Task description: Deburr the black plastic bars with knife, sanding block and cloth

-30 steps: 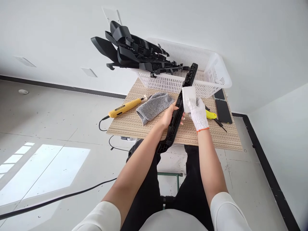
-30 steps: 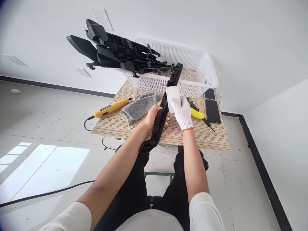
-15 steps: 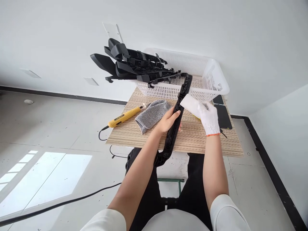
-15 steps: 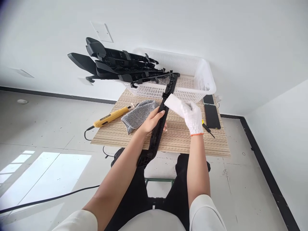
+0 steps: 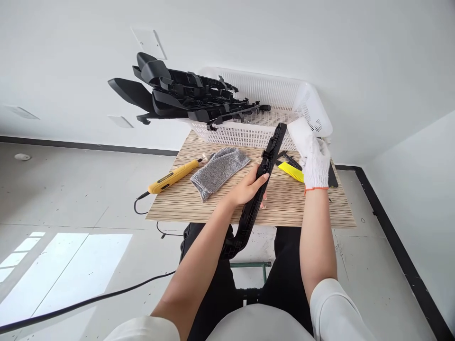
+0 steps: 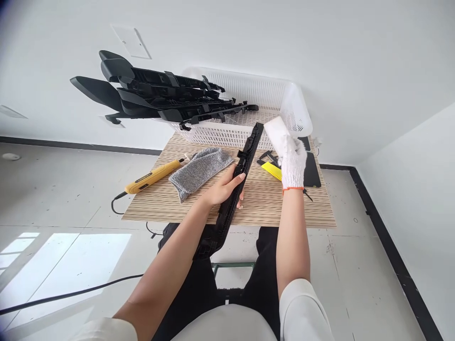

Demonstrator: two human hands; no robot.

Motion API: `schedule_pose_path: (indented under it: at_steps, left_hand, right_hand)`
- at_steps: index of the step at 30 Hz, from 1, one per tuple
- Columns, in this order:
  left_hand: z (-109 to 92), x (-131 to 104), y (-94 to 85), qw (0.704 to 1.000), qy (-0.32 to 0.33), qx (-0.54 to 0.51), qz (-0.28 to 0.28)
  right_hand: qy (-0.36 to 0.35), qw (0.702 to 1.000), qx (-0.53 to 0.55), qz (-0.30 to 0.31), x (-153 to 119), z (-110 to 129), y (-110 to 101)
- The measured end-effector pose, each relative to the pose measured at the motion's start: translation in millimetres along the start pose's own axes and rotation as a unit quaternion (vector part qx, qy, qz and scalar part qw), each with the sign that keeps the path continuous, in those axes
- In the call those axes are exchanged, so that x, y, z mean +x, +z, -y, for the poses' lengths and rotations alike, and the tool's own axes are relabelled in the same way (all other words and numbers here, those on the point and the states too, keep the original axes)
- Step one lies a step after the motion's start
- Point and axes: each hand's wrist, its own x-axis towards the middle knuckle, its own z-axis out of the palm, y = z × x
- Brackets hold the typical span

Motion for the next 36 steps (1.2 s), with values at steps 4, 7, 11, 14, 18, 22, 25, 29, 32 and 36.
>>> schedule_pose_path:
  at_steps: [4,7,11,14,18,22,25,29,32,36]
  left_hand:
    - [-2.9,-0.9,-1.9,1.0,-0.003,0.002,-0.009]
    - [-4.7,-2.0,-1.5,1.0,-0.008,0.008,-0.01]
    - [-5.3,-1.6,0.6,1.0,-0.01,0.012,-0.01]
    - [-5.2,-0.6,1.8,1.0,-0.005,0.016,-0.005]
    - [-5.4,-0.3,2.3,1.0,-0.008,0.019,-0.001]
    - [-4.1,-0.1,1.8,1.0,-0.012,0.022,-0.004]
    - [-1.7,0.8,0.5,1.0,-0.009,0.016,0.009]
    - [-0.3,1.3,0.1,1.0,0.001,0.012,0.01]
    - [-1.7,0.9,1.3,1.0,-0.003,0.014,0.012]
    - [-5.4,1.5,1.0,0.999,-0.024,0.015,0.016]
  right_hand:
    - [0.055,0.991,0.111,0.045,-5.5,4.9,-1.3]
    - [0.063,0.987,0.137,0.046,-11.4,8.4,1.4]
    - [0.125,0.986,0.082,0.079,-11.6,7.4,11.5]
    - [0.063,0.982,0.161,-0.079,-9.3,6.7,18.1]
    - [0.124,0.982,0.127,0.062,-13.7,10.2,24.1]
    - [0.077,0.986,0.13,-0.07,-17.2,13.3,29.9]
    - [0.066,0.985,0.152,-0.055,-16.3,11.4,27.7]
    - [0.114,0.988,0.101,0.019,-11.8,4.7,20.4]
    - [0.051,0.979,0.172,-0.099,-8.9,2.2,17.7]
    - [0.099,0.984,0.134,0.063,-9.1,1.5,20.2]
